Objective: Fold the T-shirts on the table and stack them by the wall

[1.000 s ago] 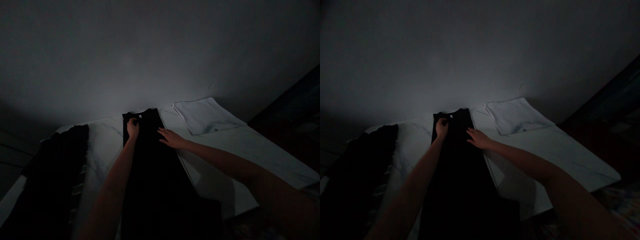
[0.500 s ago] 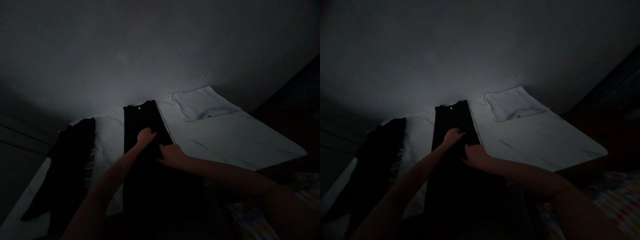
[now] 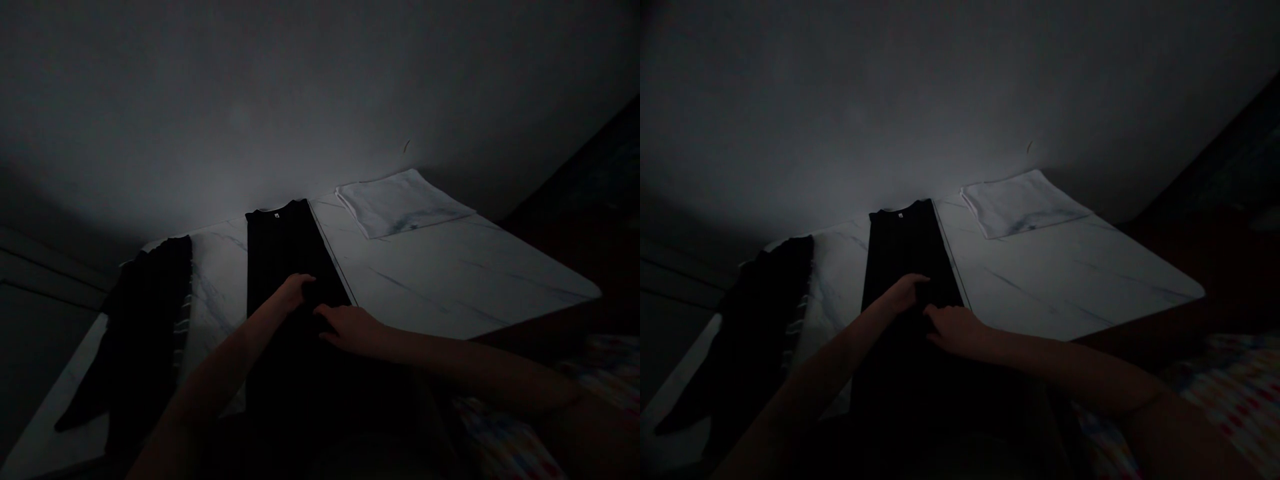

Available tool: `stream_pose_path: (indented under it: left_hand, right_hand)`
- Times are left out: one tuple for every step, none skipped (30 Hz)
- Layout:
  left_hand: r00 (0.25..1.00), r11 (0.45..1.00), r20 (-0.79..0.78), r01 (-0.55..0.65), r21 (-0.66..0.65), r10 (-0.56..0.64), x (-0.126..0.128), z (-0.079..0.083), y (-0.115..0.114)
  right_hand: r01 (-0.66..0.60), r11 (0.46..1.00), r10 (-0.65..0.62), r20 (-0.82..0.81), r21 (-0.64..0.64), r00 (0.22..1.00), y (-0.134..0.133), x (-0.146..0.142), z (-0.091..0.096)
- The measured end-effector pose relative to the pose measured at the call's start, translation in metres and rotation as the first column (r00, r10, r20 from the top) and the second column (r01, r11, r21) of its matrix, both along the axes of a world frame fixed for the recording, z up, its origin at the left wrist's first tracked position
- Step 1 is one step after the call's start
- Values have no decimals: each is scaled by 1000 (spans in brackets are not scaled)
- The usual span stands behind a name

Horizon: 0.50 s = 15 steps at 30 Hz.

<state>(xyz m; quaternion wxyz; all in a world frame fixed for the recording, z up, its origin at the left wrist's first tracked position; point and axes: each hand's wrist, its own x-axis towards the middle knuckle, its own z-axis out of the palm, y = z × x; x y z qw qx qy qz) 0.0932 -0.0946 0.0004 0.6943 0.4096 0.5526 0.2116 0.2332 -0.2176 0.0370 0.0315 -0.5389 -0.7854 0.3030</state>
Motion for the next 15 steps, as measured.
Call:
stream_pose_path:
  left_hand:
    - [1000,1000,19,6,-18,-6,-1,0,-8]
    - [999,999,44,11,-39,-9,-3,0,-16]
    - [997,998,76,11,-62,-6,-3,0,-23]
    - [993,996,116,7,-88,4,-4,1,-30]
    - [987,993,162,2,-120,17,-4,3,-36]
    - [977,987,211,1,-158,32,-4,5,-42]
    - [966,979,256,10,-202,43,-5,7,-47]
    - [955,969,293,31,-246,44,-5,9,-53]
    - [947,956,320,60,-288,37,-6,11,-58]
    - [939,941,343,94,-324,24,-7,12,-64]
    - [933,928,361,123,-351,13,-8,13,-70]
    - [927,917,376,145,-371,6,-9,13,-76]
    - [921,909,389,158,-386,6,-10,12,-83]
    - [915,901,403,166,-401,11,-11,10,-90]
    - [909,892,416,175,-417,17,-12,8,-97]
  right_hand:
    - [-27,1000,27,-26,-16,999,-2,1,-1]
    - [-57,998,55,-54,-34,997,-4,3,-2]
    - [-87,995,83,-81,-49,993,-7,5,-3]
    - [-114,992,107,-106,-60,989,-9,7,-3]
    - [-132,989,123,-124,-68,985,-11,10,-3]
    - [-141,987,131,-135,-71,982,-13,12,-4]
    - [-142,987,131,-145,-70,981,-15,16,-4]
    - [-140,988,129,-156,-66,979,-18,19,-5]
    - [-137,989,125,-171,-63,977,-21,22,-5]
    - [-134,989,120,-188,-61,975,-25,25,-6]
    - [-133,989,118,-208,-58,971,-28,28,-6]
    - [-134,989,119,-227,-56,967,-33,30,-6]
    - [-137,989,120,-245,-55,962,-37,32,-6]
    - [-141,989,122,-264,-55,957,-41,33,-6]
    - [-145,988,124,-286,-53,950,-45,34,-6]
